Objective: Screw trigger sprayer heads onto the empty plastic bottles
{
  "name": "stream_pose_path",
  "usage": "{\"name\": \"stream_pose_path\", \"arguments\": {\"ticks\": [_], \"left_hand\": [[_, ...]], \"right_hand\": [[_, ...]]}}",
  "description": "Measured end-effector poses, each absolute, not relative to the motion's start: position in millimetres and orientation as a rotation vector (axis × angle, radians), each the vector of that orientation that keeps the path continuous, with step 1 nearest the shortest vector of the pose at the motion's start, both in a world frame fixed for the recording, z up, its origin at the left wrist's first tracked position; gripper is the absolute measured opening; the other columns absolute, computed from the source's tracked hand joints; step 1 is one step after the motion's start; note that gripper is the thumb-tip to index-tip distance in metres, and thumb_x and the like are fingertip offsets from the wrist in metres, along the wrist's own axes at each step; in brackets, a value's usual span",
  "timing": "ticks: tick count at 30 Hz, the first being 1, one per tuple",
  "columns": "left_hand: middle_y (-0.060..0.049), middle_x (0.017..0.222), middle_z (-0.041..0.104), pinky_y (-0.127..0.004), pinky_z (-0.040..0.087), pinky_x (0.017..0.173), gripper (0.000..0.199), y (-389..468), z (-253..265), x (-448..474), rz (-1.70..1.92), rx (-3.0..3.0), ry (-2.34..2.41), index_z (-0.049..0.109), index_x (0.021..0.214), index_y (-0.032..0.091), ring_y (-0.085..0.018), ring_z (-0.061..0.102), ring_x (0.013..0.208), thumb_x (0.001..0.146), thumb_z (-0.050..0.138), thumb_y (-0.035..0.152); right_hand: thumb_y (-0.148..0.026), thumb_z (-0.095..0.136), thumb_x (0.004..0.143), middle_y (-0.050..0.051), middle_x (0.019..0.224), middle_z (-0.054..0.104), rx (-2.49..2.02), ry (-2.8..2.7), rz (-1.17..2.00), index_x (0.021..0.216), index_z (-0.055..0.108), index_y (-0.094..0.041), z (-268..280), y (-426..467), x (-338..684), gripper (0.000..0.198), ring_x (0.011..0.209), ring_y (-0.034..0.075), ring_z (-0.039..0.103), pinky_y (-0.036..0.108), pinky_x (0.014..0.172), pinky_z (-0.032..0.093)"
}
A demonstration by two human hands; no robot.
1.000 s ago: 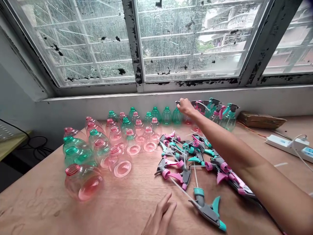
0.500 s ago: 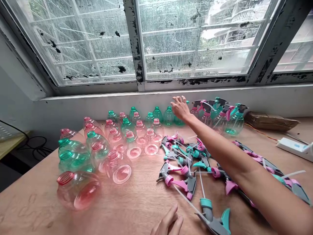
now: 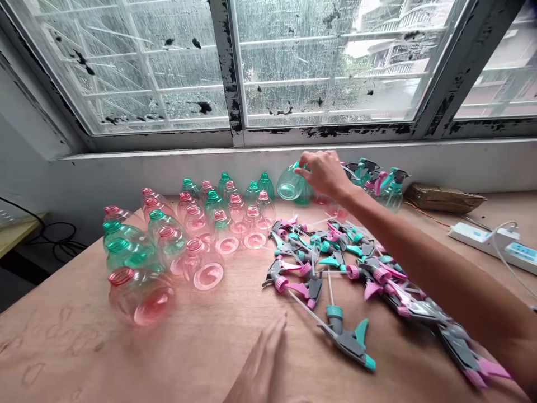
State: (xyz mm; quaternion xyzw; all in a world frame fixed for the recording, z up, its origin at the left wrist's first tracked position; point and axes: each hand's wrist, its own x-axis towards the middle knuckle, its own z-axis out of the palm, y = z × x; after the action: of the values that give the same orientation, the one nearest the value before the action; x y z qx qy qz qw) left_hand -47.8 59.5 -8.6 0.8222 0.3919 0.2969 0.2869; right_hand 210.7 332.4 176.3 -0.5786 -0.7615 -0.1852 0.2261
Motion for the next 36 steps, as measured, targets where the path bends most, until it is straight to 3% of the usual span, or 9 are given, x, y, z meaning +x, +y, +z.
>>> {"name": "stream_pose_path", "arguments": {"ticks": [4, 6, 8, 10, 14, 16, 22, 29, 36], "left_hand": [[-0.011, 0.167, 0.029, -0.060, 0.033, 0.119, 0.088, 51, 4, -41, 1.012, 1.907, 1.091, 0.006, 0.161, 0.038, -0.036, 0.034, 0.150, 0.095, 0.064, 0.037], [-0.011, 0.169, 0.023, -0.061, 0.028, 0.121, 0.090, 46, 9, -32, 1.121, 1.706, 1.011, 0.008, 0.161, 0.038, -0.037, 0.030, 0.152, 0.092, 0.064, 0.052], [-0.013, 0.168, 0.026, -0.063, 0.034, 0.117, 0.103, 40, 14, -23, 1.180, 1.484, 0.790, 0.017, 0.160, 0.035, -0.043, 0.035, 0.148, 0.078, 0.063, 0.076], [-0.015, 0.162, 0.037, -0.064, 0.044, 0.108, 0.107, 33, 20, -15, 1.149, 1.267, 0.610, 0.029, 0.157, 0.032, -0.047, 0.045, 0.140, 0.070, 0.057, 0.087], [-0.013, 0.151, 0.055, -0.057, 0.050, 0.104, 0.084, 22, 33, -7, 1.196, 1.093, 0.540, 0.042, 0.151, 0.031, -0.043, 0.053, 0.135, 0.080, 0.066, 0.070], [-0.012, 0.148, 0.058, -0.052, 0.048, 0.107, 0.076, 22, 37, -6, 1.280, 1.075, 0.587, 0.047, 0.148, 0.030, -0.040, 0.052, 0.136, 0.083, 0.071, 0.060], [-0.014, 0.143, 0.061, -0.037, 0.053, 0.092, 0.048, 34, 38, 1, 1.376, 0.948, 0.898, 0.059, 0.132, 0.020, -0.034, 0.053, 0.135, 0.093, 0.066, 0.047], [-0.011, 0.143, 0.060, -0.030, 0.054, 0.081, 0.047, 39, 35, 1, 1.361, 0.886, 0.853, 0.061, 0.130, 0.022, -0.032, 0.053, 0.133, 0.091, 0.069, 0.046], [-0.009, 0.139, 0.063, -0.032, 0.053, 0.081, 0.047, 39, 32, -1, 1.291, 0.983, 0.838, 0.063, 0.130, 0.024, -0.032, 0.054, 0.128, 0.090, 0.071, 0.046]], "right_hand": [[-0.035, 0.059, 0.101, 0.011, 0.094, 0.075, -1.328, -2.087, -0.403, 0.106, 0.070, -0.016, 189, 233, 227, 0.023, 0.090, 0.030, 0.067, 0.046, 0.095, 0.042], [-0.037, 0.062, 0.098, 0.009, 0.095, 0.075, -1.228, -2.116, -0.194, 0.099, 0.072, -0.020, 187, 172, 228, 0.019, 0.091, 0.031, 0.068, 0.050, 0.095, 0.043], [-0.033, 0.063, 0.098, 0.006, 0.106, 0.076, -1.028, -2.139, 0.088, 0.101, 0.073, -0.029, 179, 109, 227, 0.011, 0.101, 0.032, 0.067, 0.049, 0.095, 0.046], [-0.023, 0.063, 0.098, 0.005, 0.123, 0.073, -0.852, -2.142, 0.237, 0.115, 0.070, -0.036, 165, 52, 225, 0.022, 0.107, 0.031, 0.068, 0.045, 0.093, 0.050], [-0.019, 0.072, 0.092, 0.004, 0.140, 0.064, -0.831, -2.022, 0.374, 0.144, 0.044, -0.046, 120, -5, 227, 0.064, 0.118, 0.033, 0.065, 0.047, 0.099, 0.051], [-0.025, 0.064, 0.098, 0.005, 0.140, 0.062, -0.978, -1.813, 0.432, 0.145, 0.040, -0.045, 89, -1, 227, 0.057, 0.123, 0.033, 0.062, 0.052, 0.104, 0.047], [-0.034, 0.069, 0.089, 0.017, 0.116, 0.069, -1.451, -1.846, 0.419, 0.123, 0.064, -0.023, 13, 35, 229, 0.036, 0.115, 0.045, 0.057, 0.066, 0.101, 0.040], [-0.039, 0.059, 0.097, 0.007, 0.105, 0.070, -1.185, -1.302, 0.582, 0.118, 0.066, -0.031, 33, -12, 263, 0.024, 0.095, 0.030, 0.064, 0.044, 0.089, 0.049], [-0.041, 0.066, 0.091, 0.000, 0.082, 0.072, -0.781, -0.727, 0.866, 0.101, 0.073, -0.026, 53, -21, 272, 0.019, 0.075, 0.019, 0.068, 0.028, 0.069, 0.056]]}}
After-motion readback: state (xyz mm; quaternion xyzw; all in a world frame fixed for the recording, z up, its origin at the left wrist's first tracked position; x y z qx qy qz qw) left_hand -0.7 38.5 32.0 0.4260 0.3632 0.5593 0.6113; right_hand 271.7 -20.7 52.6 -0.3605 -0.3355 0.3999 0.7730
